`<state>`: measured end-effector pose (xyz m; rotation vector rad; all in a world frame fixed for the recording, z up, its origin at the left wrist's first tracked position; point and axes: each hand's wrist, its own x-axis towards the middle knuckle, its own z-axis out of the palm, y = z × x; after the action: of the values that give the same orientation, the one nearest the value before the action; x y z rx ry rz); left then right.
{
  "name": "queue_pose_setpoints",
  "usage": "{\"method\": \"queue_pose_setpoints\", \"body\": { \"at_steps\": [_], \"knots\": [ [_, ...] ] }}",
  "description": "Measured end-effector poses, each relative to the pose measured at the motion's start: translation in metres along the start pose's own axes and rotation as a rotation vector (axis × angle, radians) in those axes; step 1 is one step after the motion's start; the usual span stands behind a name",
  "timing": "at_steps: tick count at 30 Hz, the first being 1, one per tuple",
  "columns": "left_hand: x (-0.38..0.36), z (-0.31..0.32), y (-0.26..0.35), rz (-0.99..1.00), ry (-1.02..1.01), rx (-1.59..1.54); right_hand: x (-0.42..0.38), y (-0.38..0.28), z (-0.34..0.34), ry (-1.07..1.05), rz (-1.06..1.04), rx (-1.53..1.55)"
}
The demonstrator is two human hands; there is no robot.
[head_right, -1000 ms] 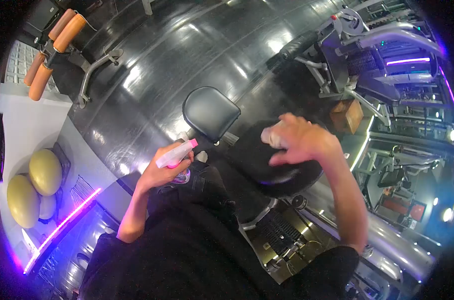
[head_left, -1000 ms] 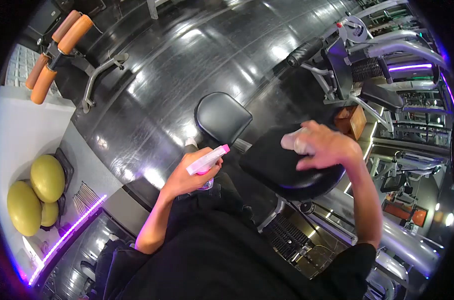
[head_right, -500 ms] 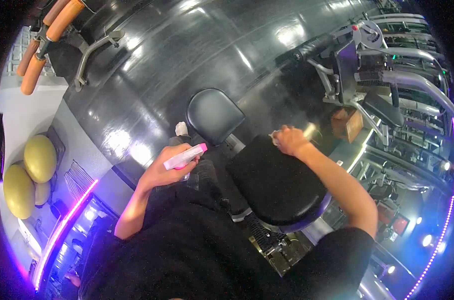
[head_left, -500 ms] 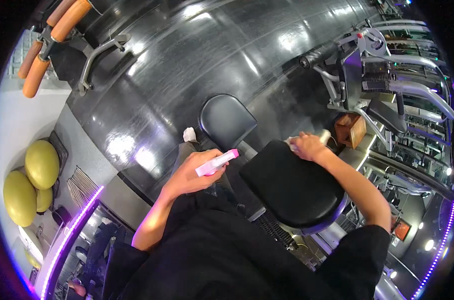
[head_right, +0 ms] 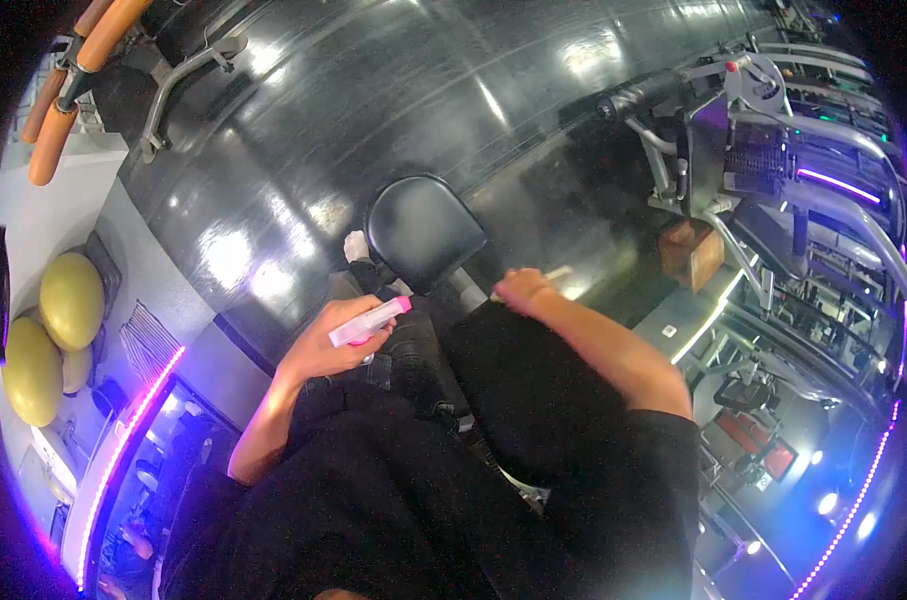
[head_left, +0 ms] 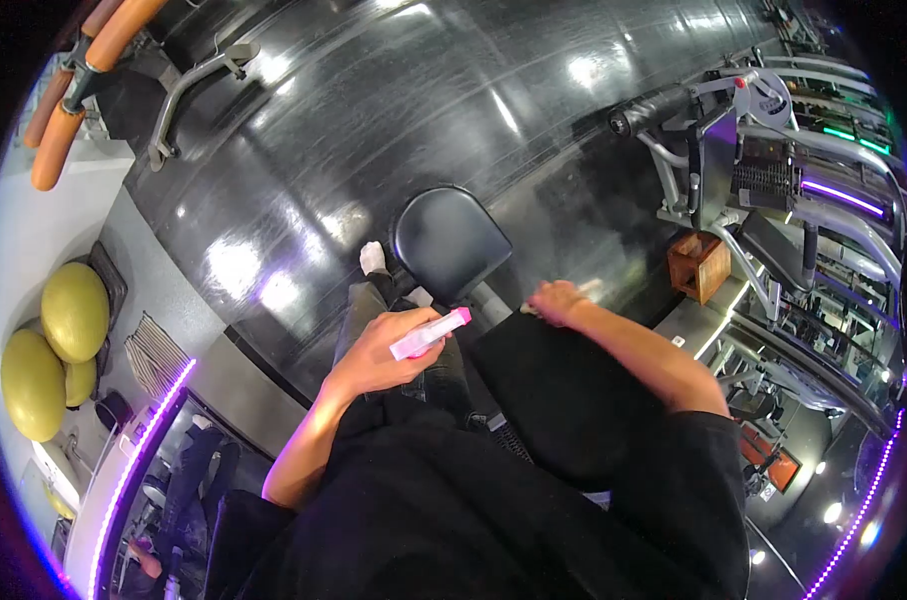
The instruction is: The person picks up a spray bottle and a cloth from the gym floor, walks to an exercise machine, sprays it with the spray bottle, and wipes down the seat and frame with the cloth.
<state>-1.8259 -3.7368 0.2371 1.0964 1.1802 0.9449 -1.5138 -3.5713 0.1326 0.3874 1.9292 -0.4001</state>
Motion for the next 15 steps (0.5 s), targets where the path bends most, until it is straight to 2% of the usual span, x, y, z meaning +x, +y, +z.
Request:
{"method": "queue_pose_setpoints", "body": {
  "at_steps": [2,3,4,5,7,9,11,12,14,15],
  "knots": [
    [-0.001,0.004,-0.001,-0.023,0.001,0.006,0.025,-0.051,0.006,-0.069,-0.085,0.213],
    [-0.003,0.006,-0.001,-0.043,-0.001,0.01,0.053,-0.071,0.044,-0.083,-0.346,0.47],
    [-0.004,0.008,-0.001,-0.067,0.006,-0.011,0.052,-0.11,0.032,-0.208,-0.242,0.3],
    [-0.007,0.011,-0.002,-0.067,0.008,-0.01,0.027,-0.12,0.018,0.012,-0.228,0.304],
    [-0.013,0.016,-0.006,-0.094,0.053,-0.048,0.061,-0.083,0.061,0.221,-0.593,0.11],
    [-0.018,0.022,-0.012,-0.096,0.075,-0.051,0.062,-0.034,0.026,-0.085,-0.068,-0.136],
    [-0.023,0.023,-0.016,-0.096,0.099,-0.047,0.097,0.049,0.077,0.074,-0.46,0.191],
    [-0.023,0.024,-0.017,-0.097,0.105,-0.057,0.094,0.054,0.07,0.075,-0.47,0.179],
    [-0.028,0.027,-0.018,-0.107,0.1,-0.068,0.067,0.05,0.052,0.06,-0.029,0.327],
    [-0.028,0.028,-0.018,-0.119,0.102,-0.08,0.055,0.044,0.044,0.062,-0.026,0.329]
  ]
}}
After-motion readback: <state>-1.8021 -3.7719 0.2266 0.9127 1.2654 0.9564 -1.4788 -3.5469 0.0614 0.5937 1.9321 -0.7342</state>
